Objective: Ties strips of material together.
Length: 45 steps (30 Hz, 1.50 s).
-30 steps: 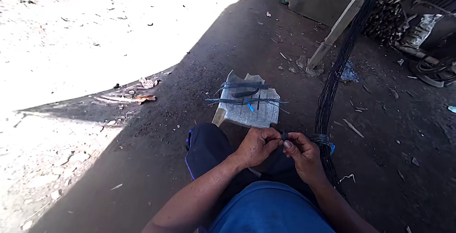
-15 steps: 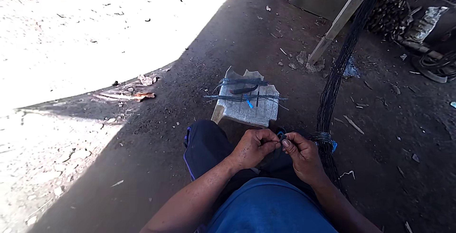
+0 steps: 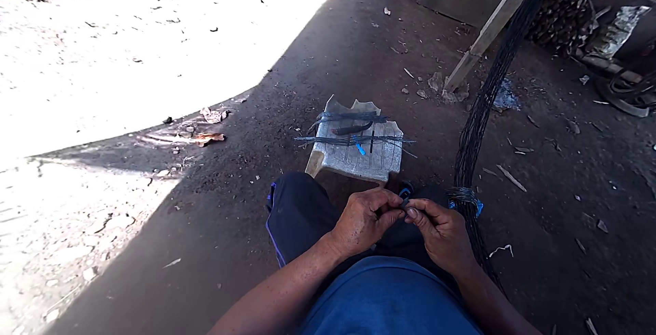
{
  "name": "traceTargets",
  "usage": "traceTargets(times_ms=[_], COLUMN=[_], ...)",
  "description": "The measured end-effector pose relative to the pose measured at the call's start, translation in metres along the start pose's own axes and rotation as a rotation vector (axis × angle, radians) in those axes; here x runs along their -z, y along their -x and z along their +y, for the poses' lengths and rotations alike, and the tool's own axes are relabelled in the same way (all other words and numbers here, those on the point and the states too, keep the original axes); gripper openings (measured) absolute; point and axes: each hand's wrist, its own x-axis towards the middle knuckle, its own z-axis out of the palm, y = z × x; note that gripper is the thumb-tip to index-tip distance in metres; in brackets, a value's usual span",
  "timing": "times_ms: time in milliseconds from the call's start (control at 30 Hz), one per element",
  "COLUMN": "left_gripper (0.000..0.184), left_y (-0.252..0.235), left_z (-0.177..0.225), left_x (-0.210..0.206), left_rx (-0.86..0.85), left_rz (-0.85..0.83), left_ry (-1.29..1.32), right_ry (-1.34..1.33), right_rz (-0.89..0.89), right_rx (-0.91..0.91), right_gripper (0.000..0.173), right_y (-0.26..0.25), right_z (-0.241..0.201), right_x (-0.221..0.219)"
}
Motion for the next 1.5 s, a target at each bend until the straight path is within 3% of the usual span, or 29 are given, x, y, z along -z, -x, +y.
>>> traceTargets(times_ms=[100, 333, 567, 900, 1300, 1500], left_gripper=[0.015, 0.015, 0.013, 0.013, 0.014, 0.011], left_y=[0.003, 0.002, 0.005, 0.003, 0.002, 0.006], left_z=[-0.003, -0.004, -0.003, -0.004, -0.001, -0.006], left_x=[-0.002, 0.000, -0.002, 0.000, -0.004, -0.010], left_rx=[0.020, 0.248, 0.232, 0.360, 0.350, 0.096], left_rz=[0.013, -0.056, -0.037, -0.086, -0.068, 0.014], left_ry=[0.017, 0.409, 0.346, 0.451, 0.429, 0.161], right_ry=[-0.024, -0.119, -0.029, -0.081, -0.095, -0.110], right_rz=[-0.009, 0.034, 0.104, 0.081, 0.058, 0.093], right_rx=[-0.006, -0.071, -0.038, -0.077, -0.072, -0.085], right_gripper=[0.017, 0.017, 0.015, 0.016, 0.014, 0.011], right_y=[0.002, 0.000, 0.003, 0.005, 0.004, 0.004], right_z=[0.000, -0.003, 0.001, 0.002, 0.008, 0.004], right_x=[-0.002, -0.008, -0.012, -0.010, -0.006, -0.006])
